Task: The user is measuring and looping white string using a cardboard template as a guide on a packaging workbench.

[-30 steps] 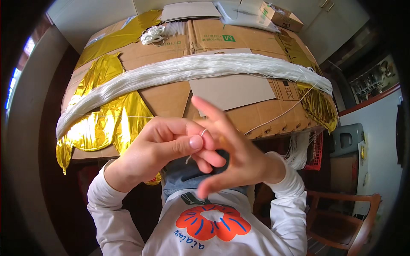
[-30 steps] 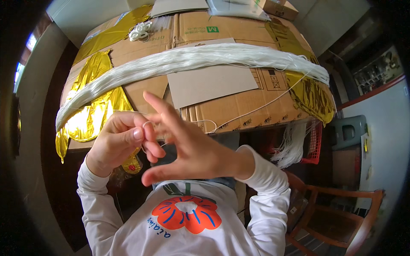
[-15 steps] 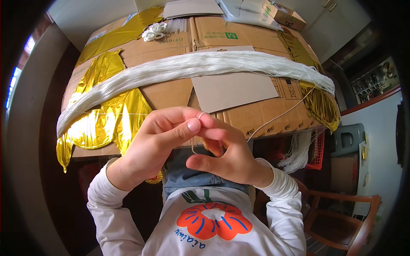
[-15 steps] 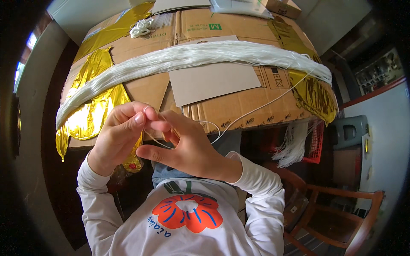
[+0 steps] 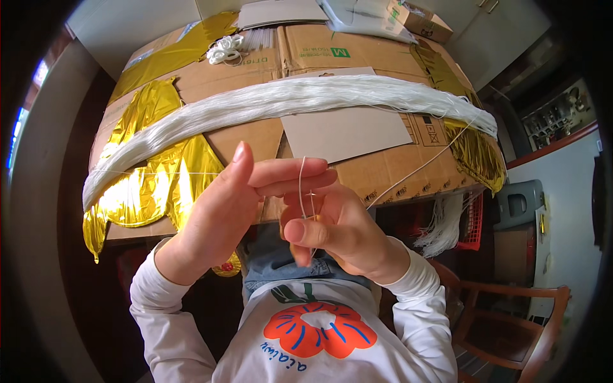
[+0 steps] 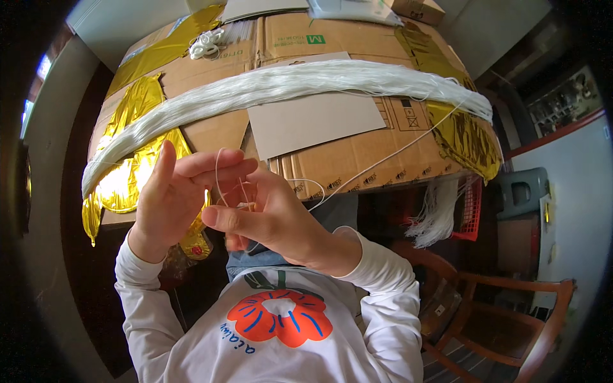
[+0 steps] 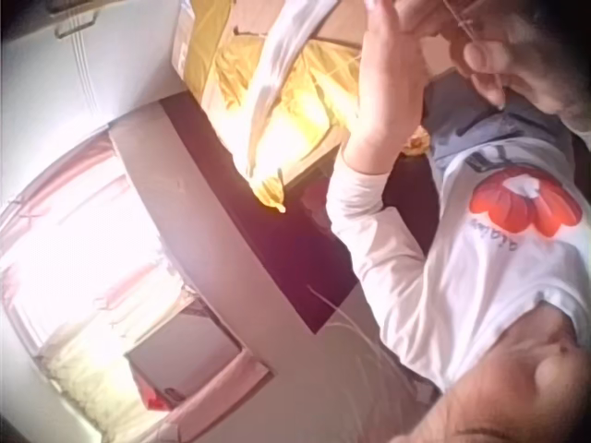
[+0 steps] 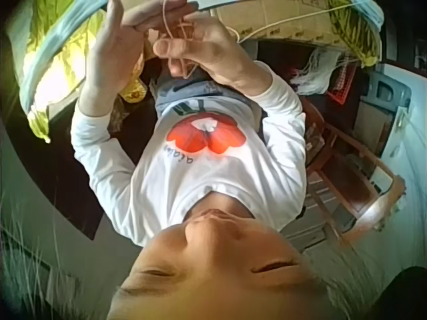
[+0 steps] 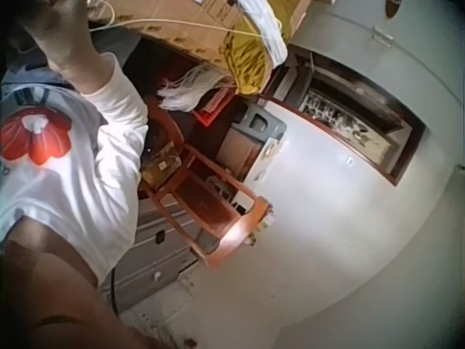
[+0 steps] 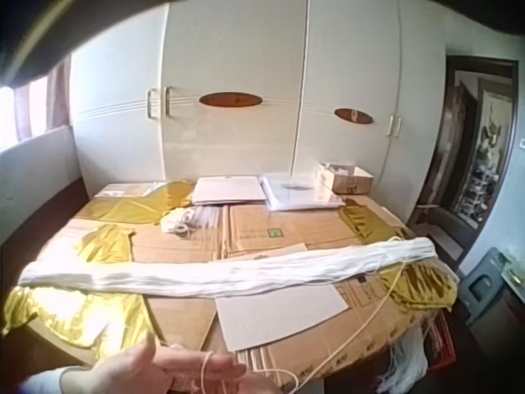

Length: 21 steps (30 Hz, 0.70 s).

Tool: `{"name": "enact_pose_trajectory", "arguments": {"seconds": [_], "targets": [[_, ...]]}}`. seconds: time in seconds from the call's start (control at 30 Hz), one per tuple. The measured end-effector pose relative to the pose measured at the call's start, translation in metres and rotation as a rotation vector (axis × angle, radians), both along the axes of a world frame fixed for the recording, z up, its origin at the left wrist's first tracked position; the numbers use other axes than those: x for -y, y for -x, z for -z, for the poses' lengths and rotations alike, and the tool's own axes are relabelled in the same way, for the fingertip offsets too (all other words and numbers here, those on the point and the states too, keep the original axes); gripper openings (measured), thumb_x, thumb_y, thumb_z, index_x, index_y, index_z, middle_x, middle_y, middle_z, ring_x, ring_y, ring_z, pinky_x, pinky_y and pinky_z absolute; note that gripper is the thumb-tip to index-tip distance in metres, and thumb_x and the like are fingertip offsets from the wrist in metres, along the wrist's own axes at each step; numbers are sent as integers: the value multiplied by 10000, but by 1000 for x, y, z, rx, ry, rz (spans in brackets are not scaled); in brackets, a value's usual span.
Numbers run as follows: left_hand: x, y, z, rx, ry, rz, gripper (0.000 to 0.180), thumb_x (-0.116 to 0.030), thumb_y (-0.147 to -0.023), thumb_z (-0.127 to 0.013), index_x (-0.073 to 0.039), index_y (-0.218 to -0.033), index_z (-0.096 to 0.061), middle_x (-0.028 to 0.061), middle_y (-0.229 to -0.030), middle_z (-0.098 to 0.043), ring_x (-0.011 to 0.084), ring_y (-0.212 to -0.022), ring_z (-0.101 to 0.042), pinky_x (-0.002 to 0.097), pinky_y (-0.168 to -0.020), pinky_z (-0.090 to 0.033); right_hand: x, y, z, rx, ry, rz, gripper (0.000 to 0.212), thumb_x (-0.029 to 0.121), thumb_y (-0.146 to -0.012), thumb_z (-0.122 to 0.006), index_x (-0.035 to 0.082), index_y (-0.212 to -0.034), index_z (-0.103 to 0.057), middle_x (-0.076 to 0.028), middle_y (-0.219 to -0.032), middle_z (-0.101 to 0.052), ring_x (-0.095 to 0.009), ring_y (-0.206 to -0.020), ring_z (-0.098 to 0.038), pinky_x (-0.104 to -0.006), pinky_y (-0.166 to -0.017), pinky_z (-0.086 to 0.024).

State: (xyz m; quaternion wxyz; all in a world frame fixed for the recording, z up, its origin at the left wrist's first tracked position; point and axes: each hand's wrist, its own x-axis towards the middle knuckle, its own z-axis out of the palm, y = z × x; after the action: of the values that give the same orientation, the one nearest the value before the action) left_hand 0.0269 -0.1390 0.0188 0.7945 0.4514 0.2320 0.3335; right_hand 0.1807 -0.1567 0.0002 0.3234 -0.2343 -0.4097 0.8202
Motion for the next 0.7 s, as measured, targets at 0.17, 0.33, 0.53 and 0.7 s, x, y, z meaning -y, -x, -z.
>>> {"name": "enact_pose_trajectory", "arguments": {"seconds": [0.17, 0.33, 0.53, 0.7], "targets": [[-2, -2, 6, 154, 20, 35, 645, -462, -814, -82, 36, -1124, -351, 144, -1124, -404, 240, -1072, -352, 352, -919, -216, 10, 6, -4, -33, -148, 319, 289, 126, -737, -552, 6, -964, -420, 3, -793, -449, -45, -627, -444, -158, -568, -366], [-6, -2, 13, 205, -154, 125, 648, -468, -805, -47, 13, -1167, -287, 150, -1199, -312, 253, -1128, -272, 365, -937, -183, 12, 8, 1, 241, -509, 627, 172, 113, -781, -486, -9, -899, -461, -33, -740, -496, -56, -598, -463, -181, -513, -360], [-2, -13, 11, 119, -394, 73, 670, -498, -789, -33, -4, -1217, -181, 143, -1248, -232, 235, -1169, -189, 335, -951, -95, 9, 7, 5, 610, -979, 850, 100, 79, -781, -437, -7, -744, -475, -69, -545, -456, -153, -401, -439, -241, -377, -341], [1, -13, 0, -737, -1402, -299, 341, -322, -802, -345, -72, -990, -480, 60, -991, -485, 234, -807, -377, 317, -745, -232, 10, -3, -3, 1091, -1612, 809, 84, 46, -653, -511, 37, -618, -435, -44, -486, -385, -174, -373, -439, -275, -337, -351]]}}
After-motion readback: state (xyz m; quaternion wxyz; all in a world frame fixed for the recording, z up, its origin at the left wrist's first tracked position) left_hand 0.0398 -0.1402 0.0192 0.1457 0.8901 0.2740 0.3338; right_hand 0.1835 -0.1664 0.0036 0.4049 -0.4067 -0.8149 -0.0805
